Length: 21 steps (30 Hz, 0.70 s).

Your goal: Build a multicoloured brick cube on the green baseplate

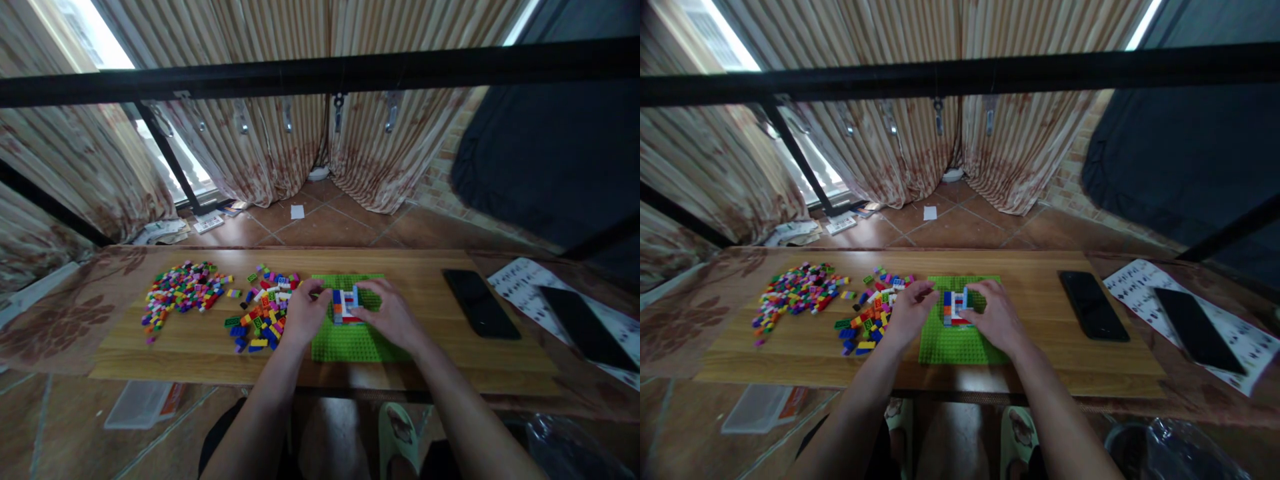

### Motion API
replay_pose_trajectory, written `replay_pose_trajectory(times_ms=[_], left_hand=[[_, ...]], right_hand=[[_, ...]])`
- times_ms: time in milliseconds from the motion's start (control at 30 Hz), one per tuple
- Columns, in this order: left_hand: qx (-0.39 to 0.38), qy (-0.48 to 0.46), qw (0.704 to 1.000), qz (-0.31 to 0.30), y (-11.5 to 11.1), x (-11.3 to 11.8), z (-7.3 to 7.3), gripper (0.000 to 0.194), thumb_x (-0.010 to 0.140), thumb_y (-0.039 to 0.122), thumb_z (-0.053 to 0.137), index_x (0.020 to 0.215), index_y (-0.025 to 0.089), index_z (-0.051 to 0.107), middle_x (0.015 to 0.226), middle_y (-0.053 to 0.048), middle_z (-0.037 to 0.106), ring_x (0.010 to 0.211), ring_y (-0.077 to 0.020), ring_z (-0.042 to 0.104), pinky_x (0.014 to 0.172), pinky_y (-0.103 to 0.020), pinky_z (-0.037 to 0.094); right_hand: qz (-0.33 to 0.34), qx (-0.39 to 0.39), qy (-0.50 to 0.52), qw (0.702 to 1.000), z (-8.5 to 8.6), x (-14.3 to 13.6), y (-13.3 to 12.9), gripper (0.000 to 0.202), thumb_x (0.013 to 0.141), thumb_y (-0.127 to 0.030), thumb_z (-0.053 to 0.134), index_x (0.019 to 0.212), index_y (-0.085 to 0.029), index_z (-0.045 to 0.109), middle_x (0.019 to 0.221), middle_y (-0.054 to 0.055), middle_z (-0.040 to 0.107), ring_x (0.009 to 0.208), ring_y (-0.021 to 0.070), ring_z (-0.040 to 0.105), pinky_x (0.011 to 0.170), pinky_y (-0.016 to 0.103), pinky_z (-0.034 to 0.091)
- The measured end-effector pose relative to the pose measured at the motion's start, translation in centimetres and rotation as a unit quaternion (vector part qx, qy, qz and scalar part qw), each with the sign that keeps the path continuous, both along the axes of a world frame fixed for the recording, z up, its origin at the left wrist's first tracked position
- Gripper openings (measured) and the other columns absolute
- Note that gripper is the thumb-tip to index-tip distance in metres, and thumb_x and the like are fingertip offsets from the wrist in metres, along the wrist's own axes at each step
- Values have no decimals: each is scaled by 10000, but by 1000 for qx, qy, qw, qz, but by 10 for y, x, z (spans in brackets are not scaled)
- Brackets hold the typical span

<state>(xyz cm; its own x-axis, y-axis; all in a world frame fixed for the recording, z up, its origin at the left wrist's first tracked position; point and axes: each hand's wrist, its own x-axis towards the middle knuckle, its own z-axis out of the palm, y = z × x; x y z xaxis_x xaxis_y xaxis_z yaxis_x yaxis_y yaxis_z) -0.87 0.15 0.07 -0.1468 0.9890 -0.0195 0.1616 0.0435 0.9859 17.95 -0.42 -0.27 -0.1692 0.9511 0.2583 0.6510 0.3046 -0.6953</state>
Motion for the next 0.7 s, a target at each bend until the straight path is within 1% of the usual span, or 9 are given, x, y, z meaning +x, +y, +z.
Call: replay_pose_trajectory(times_ms=[33,100,233,367,433,600,700], left_hand=[[3,27,999,19,3,-2,-2,200,744,204,656,927,126,681,796,-40,683,695,-130,603,683,-253,471],[3,63,998,30,7,-5,-7,222,755,191,637,963,124,681,839,-55,692,723,-142,611,714,-271,477],[-4,84,996,-4,10,-1,-11,232,742,169,644,967,135,688,904,-71,704,788,-167,634,782,-298,485],[-13,80,996,-38,11,7,-13,204,748,176,634,937,141,703,927,-84,715,837,-189,649,812,-313,486],[-19,71,996,-47,13,11,-14,191,759,192,625,924,142,708,928,-85,720,840,-189,650,803,-306,489],[-14,50,996,-69,17,16,-18,145,767,247,627,823,143,711,813,-53,712,757,-165,634,720,-265,488],[-29,42,996,-72,17,18,-19,210,732,282,679,879,137,714,830,-61,715,754,-169,635,690,-263,490]], right_hand=[[-2,-13,2,1000,-4,1,2,412,699,-312,739,1098,-251,654,1106,61,587,1055,248,562,959,449,430],[3,-34,11,999,-9,0,4,440,674,-325,761,1098,-257,663,1144,61,569,1092,247,549,987,443,414],[-4,-41,19,999,-14,-6,5,476,619,-318,802,1077,-263,684,1185,67,558,1147,265,518,1008,458,396],[-6,-47,21,999,-16,-8,7,490,602,-308,808,1075,-252,691,1192,80,564,1144,279,523,1003,481,397],[-3,-54,22,998,-17,-8,8,502,595,-313,814,1078,-250,692,1194,85,569,1143,283,527,1000,490,399],[-2,-62,24,998,-18,-7,9,520,584,-302,820,1086,-263,691,1197,84,584,1164,295,521,992,510,401],[-3,-71,19,997,-17,-8,9,526,591,-290,814,1101,-252,690,1203,93,586,1176,301,516,1006,511,387]])
